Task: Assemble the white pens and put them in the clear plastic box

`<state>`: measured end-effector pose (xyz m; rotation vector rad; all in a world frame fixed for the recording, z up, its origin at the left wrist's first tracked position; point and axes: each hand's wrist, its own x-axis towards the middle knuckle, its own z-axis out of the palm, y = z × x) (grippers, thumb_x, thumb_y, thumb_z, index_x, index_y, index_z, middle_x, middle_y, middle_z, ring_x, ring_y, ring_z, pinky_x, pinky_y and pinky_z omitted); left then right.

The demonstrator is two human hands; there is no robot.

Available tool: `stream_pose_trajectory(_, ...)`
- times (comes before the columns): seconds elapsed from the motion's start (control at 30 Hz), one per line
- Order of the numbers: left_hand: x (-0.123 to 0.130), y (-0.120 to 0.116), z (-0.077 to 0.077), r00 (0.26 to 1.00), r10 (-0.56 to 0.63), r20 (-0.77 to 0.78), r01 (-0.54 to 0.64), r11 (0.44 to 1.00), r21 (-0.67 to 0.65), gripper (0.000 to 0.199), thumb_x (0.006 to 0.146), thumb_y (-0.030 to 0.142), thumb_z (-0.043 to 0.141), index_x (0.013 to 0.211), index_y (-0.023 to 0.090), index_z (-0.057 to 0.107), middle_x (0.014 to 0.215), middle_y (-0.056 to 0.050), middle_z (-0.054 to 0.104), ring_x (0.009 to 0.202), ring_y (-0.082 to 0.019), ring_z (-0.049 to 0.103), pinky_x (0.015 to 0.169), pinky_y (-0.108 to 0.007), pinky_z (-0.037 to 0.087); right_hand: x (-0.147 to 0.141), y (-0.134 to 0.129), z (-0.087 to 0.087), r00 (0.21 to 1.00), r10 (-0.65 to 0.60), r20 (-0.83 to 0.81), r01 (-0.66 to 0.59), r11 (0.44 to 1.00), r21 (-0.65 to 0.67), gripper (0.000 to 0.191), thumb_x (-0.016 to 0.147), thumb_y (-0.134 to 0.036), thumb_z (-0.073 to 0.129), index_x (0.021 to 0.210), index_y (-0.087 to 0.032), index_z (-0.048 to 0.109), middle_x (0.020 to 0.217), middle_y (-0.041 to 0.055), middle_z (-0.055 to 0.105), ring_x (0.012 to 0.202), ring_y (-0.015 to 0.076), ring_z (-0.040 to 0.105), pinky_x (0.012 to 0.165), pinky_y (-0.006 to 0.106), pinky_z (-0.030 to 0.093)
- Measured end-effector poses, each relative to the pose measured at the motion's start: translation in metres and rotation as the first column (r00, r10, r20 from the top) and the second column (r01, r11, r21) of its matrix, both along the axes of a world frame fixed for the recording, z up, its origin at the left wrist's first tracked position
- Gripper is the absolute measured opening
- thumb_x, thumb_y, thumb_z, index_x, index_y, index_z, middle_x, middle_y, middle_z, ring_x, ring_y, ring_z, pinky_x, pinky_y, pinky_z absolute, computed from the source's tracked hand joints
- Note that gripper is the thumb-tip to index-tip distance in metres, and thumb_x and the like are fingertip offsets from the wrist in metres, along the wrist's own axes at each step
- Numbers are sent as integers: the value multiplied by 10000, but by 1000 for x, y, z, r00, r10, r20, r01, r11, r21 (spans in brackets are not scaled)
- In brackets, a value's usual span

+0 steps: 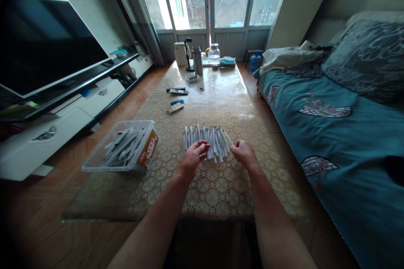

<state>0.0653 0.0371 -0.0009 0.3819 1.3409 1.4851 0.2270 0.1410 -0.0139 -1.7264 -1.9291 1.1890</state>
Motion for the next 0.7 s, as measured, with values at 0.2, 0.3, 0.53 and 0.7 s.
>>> stream_pose_trajectory(0.2, 4, 3, -1, 984, -2, 180, -21, 992, 124, 233, 786, 349, 642, 932, 168, 628, 1008, -109, 675, 947, -184, 620, 802, -300, 446, -25, -35, 17, 719, -37, -694, -348, 846, -405, 187, 694, -255, 583, 857, -202, 509, 603, -17, 609, 442, 109, 541, 376, 192, 370)
stream_pose_trajectory(0.3, 4, 4, 0, 974, 10, 225, -54, 981, 188, 179, 801, 297, 630, 895, 148, 601, 890, -95, 690, 838, -163, 652, 806, -300, 467, -39, -48, 15, 673, -41, -739, -410, 810, -419, 213, 687, -204, 553, 899, -194, 543, 577, -36, 575, 390, 76, 462, 352, 175, 301)
stream_pose_trajectory(0.53, 4, 2, -4, 980, -19, 199, -13, 988, 156, 205, 784, 307, 645, 877, 156, 542, 822, -71, 696, 540, -100, 594, 510, -207, 452, -52, -54, 8, 698, -155, -699, -341, 786, -515, 176, 757, -332, 583, 737, -178, 499, 528, -50, 484, 359, 44, 347, 333, 165, 193)
stream_pose_trajectory(0.7, 4, -2, -5, 983, -65, 172, 53, 996, 74, 262, 800, 408, 604, 882, 175, 515, 811, -45, 690, 316, -45, 416, 311, -186, 325, -53, -64, 2, 640, -152, -754, -458, 712, -532, 222, 766, -367, 631, 800, -181, 516, 581, -30, 542, 414, 75, 463, 373, 185, 338)
